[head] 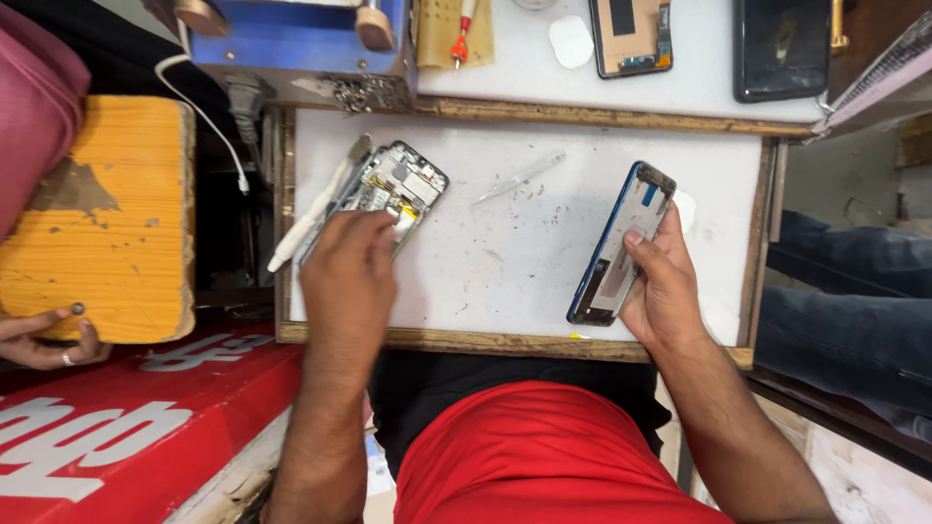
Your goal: The person is repairing a blue smartphone by removing the back cover, detaching internal components, and reassembling the device. They handle the phone, a plastic pry tool, and internal parts like the battery and circuit board.
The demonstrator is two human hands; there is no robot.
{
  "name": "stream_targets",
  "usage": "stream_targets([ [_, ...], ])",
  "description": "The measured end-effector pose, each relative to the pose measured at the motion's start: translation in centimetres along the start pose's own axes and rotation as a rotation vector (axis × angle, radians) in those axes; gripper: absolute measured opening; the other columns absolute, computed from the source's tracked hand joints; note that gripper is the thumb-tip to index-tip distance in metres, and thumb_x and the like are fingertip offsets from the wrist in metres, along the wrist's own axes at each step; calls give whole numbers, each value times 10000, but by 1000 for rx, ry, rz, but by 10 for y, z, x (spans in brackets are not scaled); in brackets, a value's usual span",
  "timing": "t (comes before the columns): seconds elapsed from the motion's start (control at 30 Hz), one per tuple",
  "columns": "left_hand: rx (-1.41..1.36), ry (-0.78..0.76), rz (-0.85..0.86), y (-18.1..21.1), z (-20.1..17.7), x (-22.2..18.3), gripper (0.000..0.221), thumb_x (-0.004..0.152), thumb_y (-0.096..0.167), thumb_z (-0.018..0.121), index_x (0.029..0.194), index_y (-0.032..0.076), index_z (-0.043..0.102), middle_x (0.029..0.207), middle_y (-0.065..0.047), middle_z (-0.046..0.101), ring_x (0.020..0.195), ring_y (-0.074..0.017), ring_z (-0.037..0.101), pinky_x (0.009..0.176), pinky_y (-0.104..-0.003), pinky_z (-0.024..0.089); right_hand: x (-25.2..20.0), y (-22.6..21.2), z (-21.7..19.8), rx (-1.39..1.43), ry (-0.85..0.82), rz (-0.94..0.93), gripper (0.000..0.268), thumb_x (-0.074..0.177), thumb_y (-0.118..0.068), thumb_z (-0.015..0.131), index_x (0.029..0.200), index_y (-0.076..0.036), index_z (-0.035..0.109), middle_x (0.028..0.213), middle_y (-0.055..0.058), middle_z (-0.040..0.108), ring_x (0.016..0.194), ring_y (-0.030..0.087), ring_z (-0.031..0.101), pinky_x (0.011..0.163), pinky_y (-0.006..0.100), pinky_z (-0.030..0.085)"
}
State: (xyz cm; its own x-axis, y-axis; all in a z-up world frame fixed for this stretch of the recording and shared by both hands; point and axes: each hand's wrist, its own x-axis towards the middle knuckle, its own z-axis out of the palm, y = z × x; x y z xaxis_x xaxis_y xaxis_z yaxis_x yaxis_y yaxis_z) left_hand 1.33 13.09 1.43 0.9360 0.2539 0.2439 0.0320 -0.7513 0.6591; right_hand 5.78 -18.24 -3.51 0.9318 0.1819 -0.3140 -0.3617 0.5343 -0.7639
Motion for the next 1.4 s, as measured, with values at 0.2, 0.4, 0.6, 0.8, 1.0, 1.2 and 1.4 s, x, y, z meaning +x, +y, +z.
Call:
stream_targets([
  [0.2, 74, 193, 106, -9, -17, 46, 89, 972, 55, 770, 1050, 50, 727, 999, -104, 723, 828, -257, 734, 704, -355, 578, 0, -4, 9, -78, 35, 12, 624, 965, -39, 553, 1533, -136, 313, 1296, 132, 597, 1183, 218, 650, 959, 442, 606],
  [0.4, 146, 395, 126, -4, 1, 84, 144, 1035, 126, 804, 1034, 48, 683, 949, -89, 706, 827, -245, 711, 710, -375, 555, -2, -2, 5, -124, 47, -29, 646, 957, -42, 590, 1534, -101, 307, 1297, 136, 586, 1178, 221, 635, 986, 426, 597],
  [0.6, -372, -506, -139, 55, 62, 2, 238, 926, 180, 682, 1146, 111, 743, 836, -119, 763, 675, -247, 743, 660, -343, 589, -3, 5, 0, -287, 125, -177, 663, 950, -24, 630, 1534, -57, 317, 1333, 137, 596, 1220, 199, 617, 1037, 359, 554],
  [0.8, -474, -655, -159, 78, 82, -17, 151, 914, 168, 662, 998, 63, 731, 769, -124, 762, 669, -255, 772, 630, -358, 599, -5, 2, 9, -418, 90, -263, 645, 968, -6, 635, 1528, -19, 315, 1305, 159, 613, 1192, 207, 641, 1011, 359, 574],
  [1.0, -360, -585, -14, 89, 112, 2, 112, 882, 178, 667, 901, 75, 704, 760, -139, 744, 698, -334, 744, 656, -419, 598, 9, -30, 13, -579, 136, -311, 606, 960, 32, 644, 1503, -12, 378, 1299, 140, 627, 1179, 191, 640, 1008, 319, 551],
  [1.2, -546, -771, -54, 106, 163, 93, 159, 918, 170, 635, 846, 27, 640, 643, -118, 732, 578, -209, 771, 531, -357, 614, 76, -87, 7, -469, 142, -320, 560, 951, 29, 656, 1459, -44, 432, 1272, 112, 651, 1135, 178, 684, 946, 330, 616],
  [1.4, -676, -873, -290, 111, 180, 199, 163, 960, 109, 617, 873, -28, 637, 748, -143, 731, 586, -208, 747, 529, -326, 659, 155, -124, 1, -343, 116, -285, 443, 940, 9, 665, 1341, -22, 480, 1184, 131, 684, 1037, 233, 716, 871, 392, 642],
])
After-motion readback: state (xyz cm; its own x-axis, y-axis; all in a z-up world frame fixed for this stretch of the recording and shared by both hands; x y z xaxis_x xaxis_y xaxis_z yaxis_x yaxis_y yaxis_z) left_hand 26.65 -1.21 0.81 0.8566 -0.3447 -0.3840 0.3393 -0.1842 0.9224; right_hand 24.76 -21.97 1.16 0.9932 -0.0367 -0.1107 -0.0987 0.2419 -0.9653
